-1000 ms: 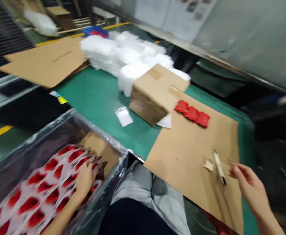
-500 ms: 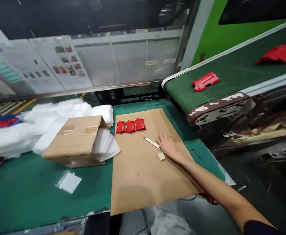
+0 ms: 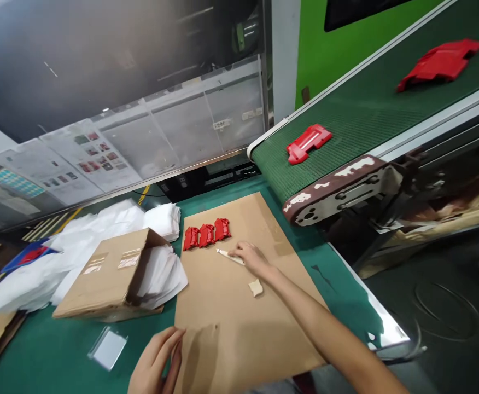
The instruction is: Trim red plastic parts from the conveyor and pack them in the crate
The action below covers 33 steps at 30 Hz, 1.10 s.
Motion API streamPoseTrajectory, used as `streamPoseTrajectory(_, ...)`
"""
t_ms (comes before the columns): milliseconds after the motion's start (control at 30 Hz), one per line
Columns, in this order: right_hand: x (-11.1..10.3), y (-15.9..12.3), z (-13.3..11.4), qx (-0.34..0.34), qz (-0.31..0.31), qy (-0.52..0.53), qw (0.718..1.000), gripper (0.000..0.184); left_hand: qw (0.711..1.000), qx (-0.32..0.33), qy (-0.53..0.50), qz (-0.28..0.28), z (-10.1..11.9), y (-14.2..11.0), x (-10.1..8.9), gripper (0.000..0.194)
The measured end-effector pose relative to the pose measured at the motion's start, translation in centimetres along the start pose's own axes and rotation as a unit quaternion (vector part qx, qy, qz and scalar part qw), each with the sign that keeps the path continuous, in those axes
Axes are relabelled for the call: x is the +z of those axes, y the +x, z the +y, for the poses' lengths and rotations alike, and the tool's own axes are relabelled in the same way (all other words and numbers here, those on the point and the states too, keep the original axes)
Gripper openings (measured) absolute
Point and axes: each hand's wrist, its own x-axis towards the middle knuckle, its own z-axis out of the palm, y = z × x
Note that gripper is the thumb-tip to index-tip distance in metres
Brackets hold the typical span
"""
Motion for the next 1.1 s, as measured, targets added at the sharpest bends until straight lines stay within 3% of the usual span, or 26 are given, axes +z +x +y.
streamPoseTrajectory(133,-0.7,0.4,0.4,-0.047,-0.011,0.039,0.998,0.015,0.997,0.061,-0.046,0.017,3.4,9.0,3.5,0.022)
streamPoseTrajectory(267,-0.9,0.9,0.7,-0.065,-0.005,0.042,0.997,0.020,0.986,0.106,-0.120,0.043,5.0,18.9,6.9,0.021)
streamPoseTrajectory(400,-0.6,1.3,0.7,-0.063,-0.008,0.028,0.998,0.017,0.964,0.014,-0.256,0.073,6.9,30.6,10.4,0.022)
streamPoseTrajectory(500,-0.5,1.6,0.6,-0.057,-0.011,0.014,0.998,0.016,0.947,-0.062,-0.312,0.051,9.0,38.2,13.1,0.059)
streamPoseTrajectory(600,-0.5,1.8,0.4,-0.052,-0.009,-0.001,0.999,0.017,0.943,-0.077,-0.323,-0.023,10.3,42.5,15.1,0.084)
streamPoseTrajectory(700,-0.7,1.8,0.3,-0.047,-0.007,-0.013,0.999,0.015,0.941,-0.067,-0.328,-0.040,10.4,43.3,15.7,0.069)
streamPoseTrajectory(833,-0.6,1.7,-0.1,-0.032,0.009,-0.025,0.999,0.014,0.952,-0.065,-0.300,0.006,9.1,40.5,14.3,0.058)
streamPoseTrajectory(933,-0.4,1.6,-0.6,-0.012,0.028,-0.036,0.999,0.022,0.970,-0.028,-0.230,0.074,7.4,36.8,12.1,0.059)
streamPoseTrajectory(1033,0.0,1.5,-0.9,-0.001,0.030,-0.058,0.998,0.036,0.979,0.102,-0.085,0.154,4.8,31.9,9.1,0.049)
streamPoseTrajectory(1100,0.3,1.3,-1.1,-0.003,0.027,-0.076,0.997,0.031,0.968,0.165,-0.010,0.189,3.1,27.9,7.2,0.045)
